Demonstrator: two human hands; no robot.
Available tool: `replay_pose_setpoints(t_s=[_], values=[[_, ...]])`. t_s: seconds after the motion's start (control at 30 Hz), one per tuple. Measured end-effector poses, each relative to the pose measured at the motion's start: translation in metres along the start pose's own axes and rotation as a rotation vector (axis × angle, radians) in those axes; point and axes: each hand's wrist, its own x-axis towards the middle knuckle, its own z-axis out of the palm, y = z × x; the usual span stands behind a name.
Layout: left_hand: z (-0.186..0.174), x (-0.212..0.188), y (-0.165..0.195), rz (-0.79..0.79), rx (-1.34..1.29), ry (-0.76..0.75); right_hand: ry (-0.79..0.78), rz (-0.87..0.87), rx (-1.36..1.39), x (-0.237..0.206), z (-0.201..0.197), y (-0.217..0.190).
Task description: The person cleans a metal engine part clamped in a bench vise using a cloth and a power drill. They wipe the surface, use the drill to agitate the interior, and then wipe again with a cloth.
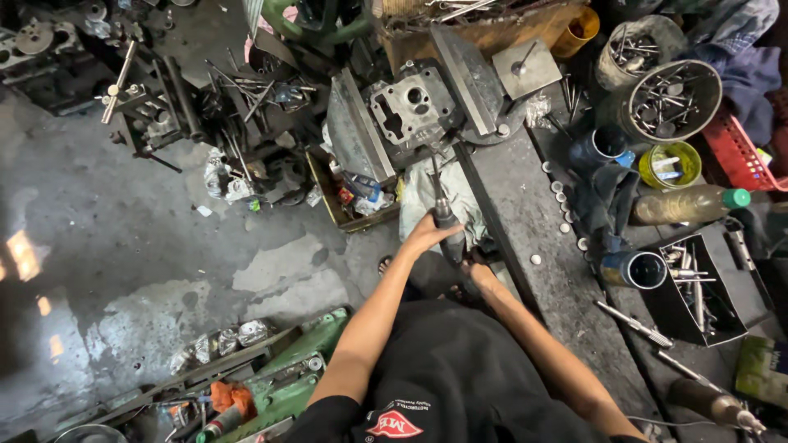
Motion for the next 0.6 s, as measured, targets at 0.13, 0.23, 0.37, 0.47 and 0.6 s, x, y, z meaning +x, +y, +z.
replay_pose_setpoints(t_s=[0.13,0.23,0.37,0.47,0.6], values=[[0.023,-0.027,0.006,-0.093,0.015,0.146,-0.169,0.375,0.309,-0.024,-0.026,0.003],[0.033,-0.032,0.013,-0.107,-0.08,0.142,-0.241,0.506,0.515,-0.045,-0.042,-0.003],[0.041,-0.036,0.016,-0.087,-0.093,0.122,-0.288,0.519,0.602,-0.063,-0.049,-0.005],[0.045,-0.039,0.016,-0.127,0.013,0.138,-0.241,0.545,0.5,-0.063,-0.049,0.001],[0.047,-0.037,0.023,-0.091,-0.071,0.123,-0.308,0.249,0.286,-0.055,-0.047,0.008]])
